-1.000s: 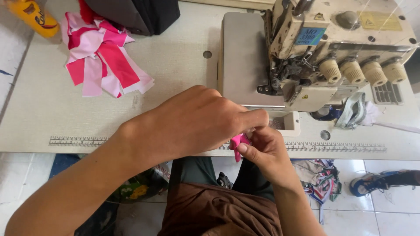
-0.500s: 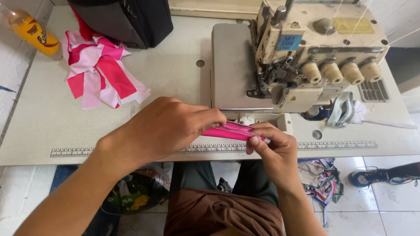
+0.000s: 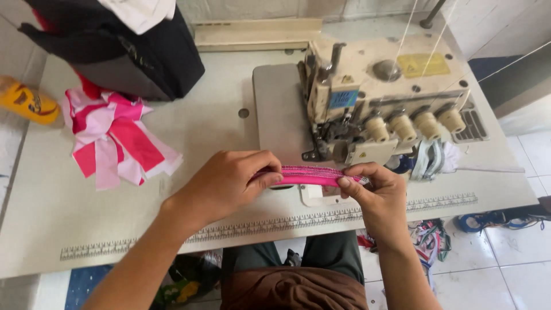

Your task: Folding and sewing pink fabric strips using an industrial overlock machine to finish the edges.

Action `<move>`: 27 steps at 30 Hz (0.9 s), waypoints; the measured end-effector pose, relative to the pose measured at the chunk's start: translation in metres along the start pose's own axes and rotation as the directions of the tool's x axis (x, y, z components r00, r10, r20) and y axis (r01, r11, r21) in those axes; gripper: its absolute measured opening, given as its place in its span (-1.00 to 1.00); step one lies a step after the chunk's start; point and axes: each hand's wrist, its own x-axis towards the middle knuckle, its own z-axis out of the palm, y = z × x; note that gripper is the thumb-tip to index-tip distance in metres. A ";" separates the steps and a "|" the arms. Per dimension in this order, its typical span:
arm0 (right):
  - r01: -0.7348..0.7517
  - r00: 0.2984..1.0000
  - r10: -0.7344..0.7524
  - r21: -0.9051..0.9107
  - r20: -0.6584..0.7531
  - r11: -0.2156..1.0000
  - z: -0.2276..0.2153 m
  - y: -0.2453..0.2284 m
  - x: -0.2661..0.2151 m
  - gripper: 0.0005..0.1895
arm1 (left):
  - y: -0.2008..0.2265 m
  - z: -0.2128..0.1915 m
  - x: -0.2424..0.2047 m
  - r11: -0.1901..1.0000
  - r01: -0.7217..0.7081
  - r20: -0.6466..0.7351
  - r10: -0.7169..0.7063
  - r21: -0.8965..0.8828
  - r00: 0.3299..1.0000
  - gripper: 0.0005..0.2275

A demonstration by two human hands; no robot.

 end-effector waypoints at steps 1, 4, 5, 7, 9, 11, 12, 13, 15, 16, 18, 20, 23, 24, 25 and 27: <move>0.000 1.000 0.000 0.002 -0.008 1.000 -0.001 -0.002 0.002 -0.76 | -0.004 0.003 0.005 1.000 -0.004 0.006 0.004 0.001 1.000 -0.85; -0.058 0.998 0.057 -0.056 -0.025 0.997 -0.001 -0.010 0.014 -0.81 | -0.013 0.006 0.019 0.996 0.082 0.025 -0.080 -0.048 0.996 -0.87; -0.090 0.996 0.088 -0.086 -0.023 0.992 0.000 -0.013 0.017 -0.80 | -0.014 0.005 0.022 0.988 0.136 0.047 -0.133 -0.067 0.990 -0.84; -0.130 0.991 0.128 -0.116 -0.027 0.985 0.001 -0.018 0.022 -0.78 | -0.015 0.004 0.028 0.977 0.192 0.079 -0.185 -0.089 0.980 -0.81; -0.149 0.989 0.148 -0.228 -0.019 0.962 0.002 -0.023 0.025 -0.83 | -0.013 0.004 0.032 0.962 0.250 0.079 -0.242 -0.107 0.967 -0.80; -0.161 0.987 0.158 -0.228 -0.031 0.960 0.003 -0.021 0.028 -0.85 | -0.012 0.003 0.031 0.960 0.262 0.077 -0.255 -0.098 0.964 -0.82; -0.175 0.985 0.172 -0.233 -0.034 0.957 0.003 -0.020 0.028 -0.86 | -0.011 0.004 0.029 0.955 0.282 0.071 -0.276 -0.096 0.959 -0.84; -0.179 0.984 0.175 -0.233 -0.036 0.956 0.001 -0.021 0.031 -0.86 | -0.015 0.007 0.029 0.954 0.283 0.075 -0.277 -0.097 0.958 -0.84; -0.056 0.994 0.077 -0.243 0.079 0.968 -0.003 -0.020 0.032 -0.83 | -0.024 0.015 0.027 0.974 0.222 0.002 -0.222 -0.035 0.975 -0.90; -0.063 0.994 0.083 -0.243 0.075 0.968 -0.002 -0.018 0.033 -0.83 | -0.024 0.016 0.028 0.974 0.224 0.010 -0.224 -0.037 0.975 -0.90; -0.051 0.999 0.049 -0.319 -0.017 0.946 0.001 -0.014 0.034 -0.83 | -0.024 0.019 0.027 0.976 0.217 -0.079 -0.219 -0.034 0.972 -0.90; -0.072 0.995 0.046 -0.289 -0.094 0.955 0.008 -0.010 0.036 -0.82 | -0.026 0.024 0.026 0.978 0.204 -0.128 -0.207 -0.042 0.970 -0.92; -0.054 0.972 -0.033 -0.363 -0.231 0.930 0.015 -0.001 0.034 -0.75 | -0.023 0.028 0.023 0.980 0.192 -0.215 -0.199 -0.055 0.956 -0.94; -0.037 0.951 -0.113 -0.471 -0.286 0.882 0.015 0.003 0.032 -0.71 | -0.022 0.031 0.023 0.979 0.192 -0.247 -0.203 -0.067 0.948 -0.94; -0.041 0.950 -0.111 -0.469 -0.292 0.882 0.018 0.000 0.034 -0.71 | -0.021 0.032 0.022 0.980 0.191 -0.242 -0.201 -0.065 0.949 -0.94; 0.105 0.949 -0.226 -0.456 -0.220 0.884 0.025 -0.008 0.039 -0.81 | -0.019 0.033 0.022 0.977 0.196 -0.278 -0.211 -0.079 0.937 -0.95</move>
